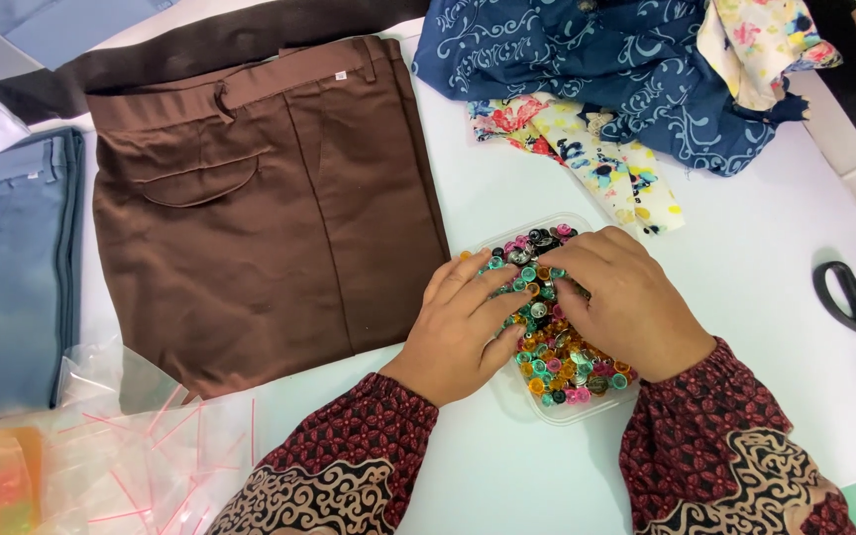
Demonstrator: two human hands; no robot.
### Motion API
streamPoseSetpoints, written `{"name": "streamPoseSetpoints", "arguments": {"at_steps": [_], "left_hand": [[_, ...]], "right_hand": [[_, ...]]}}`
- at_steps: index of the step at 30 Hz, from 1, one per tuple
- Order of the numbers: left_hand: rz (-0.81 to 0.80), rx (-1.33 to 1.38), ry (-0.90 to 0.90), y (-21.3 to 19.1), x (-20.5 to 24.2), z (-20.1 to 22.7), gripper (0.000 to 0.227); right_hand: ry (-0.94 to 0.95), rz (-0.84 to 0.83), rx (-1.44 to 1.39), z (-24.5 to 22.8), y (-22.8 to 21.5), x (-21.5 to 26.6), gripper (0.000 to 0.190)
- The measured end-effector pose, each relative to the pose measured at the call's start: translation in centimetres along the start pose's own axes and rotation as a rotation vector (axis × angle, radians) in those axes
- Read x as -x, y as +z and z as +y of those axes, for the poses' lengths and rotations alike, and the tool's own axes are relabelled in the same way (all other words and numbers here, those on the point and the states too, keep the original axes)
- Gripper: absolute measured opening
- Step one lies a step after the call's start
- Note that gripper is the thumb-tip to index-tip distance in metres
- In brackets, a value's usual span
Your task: Packaging small metal buttons into plastic bags and sorting through a tray of colorful buttons on a factory floor.
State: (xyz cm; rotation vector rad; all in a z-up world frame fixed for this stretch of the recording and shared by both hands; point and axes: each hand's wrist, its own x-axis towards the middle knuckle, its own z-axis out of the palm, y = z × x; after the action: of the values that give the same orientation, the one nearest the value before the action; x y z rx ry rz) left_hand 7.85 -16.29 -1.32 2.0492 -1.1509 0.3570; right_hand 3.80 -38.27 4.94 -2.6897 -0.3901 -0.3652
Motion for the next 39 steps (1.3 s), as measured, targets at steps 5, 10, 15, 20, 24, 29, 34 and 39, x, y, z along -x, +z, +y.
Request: {"name": "streamPoseSetpoints", "arguments": {"at_steps": [5, 10, 15, 20, 24, 29, 34, 39], "left_hand": [[0.177, 0.094, 0.079, 1.5, 0.4, 0.0, 0.036], [0.209, 0.111, 0.146, 1.7, 0.7, 0.0, 0.015], [0.213, 0.104, 0.166, -0.2, -0.3, 1.1, 0.007], [0.090, 0.124, 0.176, -1.8, -1.0, 1.7, 0.002], [0.085, 0.125, 0.182, -1.8, -1.0, 1.6, 0.003], [0.078, 0.115, 0.181, -1.9, -1.1, 1.7, 0.003], [0.088, 0.130, 0.183, -1.9, -0.9, 1.8, 0.005], [0.093, 0.191, 0.166, -4.3, -1.1, 3.1, 0.008]], "right_hand": [[0.140, -0.089, -0.372, -2.1, -0.4, 0.6, 0.035], [0.150, -0.191, -0.516, -2.7, -0.6, 0.7, 0.036], [0.081, -0.173, -0.454, -1.0, -2.2, 1.3, 0.030], [0.092, -0.043, -0.062, 0.2, -4.0, 2.0, 0.013], [0.093, -0.097, 0.014, 1.1, -2.4, 2.3, 0.020], [-0.081, -0.128, 0.093, 0.4, -1.3, 1.2, 0.012], [-0.091, -0.129, 0.095, 0.4, -1.1, 1.2, 0.015], [-0.166, 0.031, 0.035, -2.4, -2.3, 0.6, 0.006]]}}
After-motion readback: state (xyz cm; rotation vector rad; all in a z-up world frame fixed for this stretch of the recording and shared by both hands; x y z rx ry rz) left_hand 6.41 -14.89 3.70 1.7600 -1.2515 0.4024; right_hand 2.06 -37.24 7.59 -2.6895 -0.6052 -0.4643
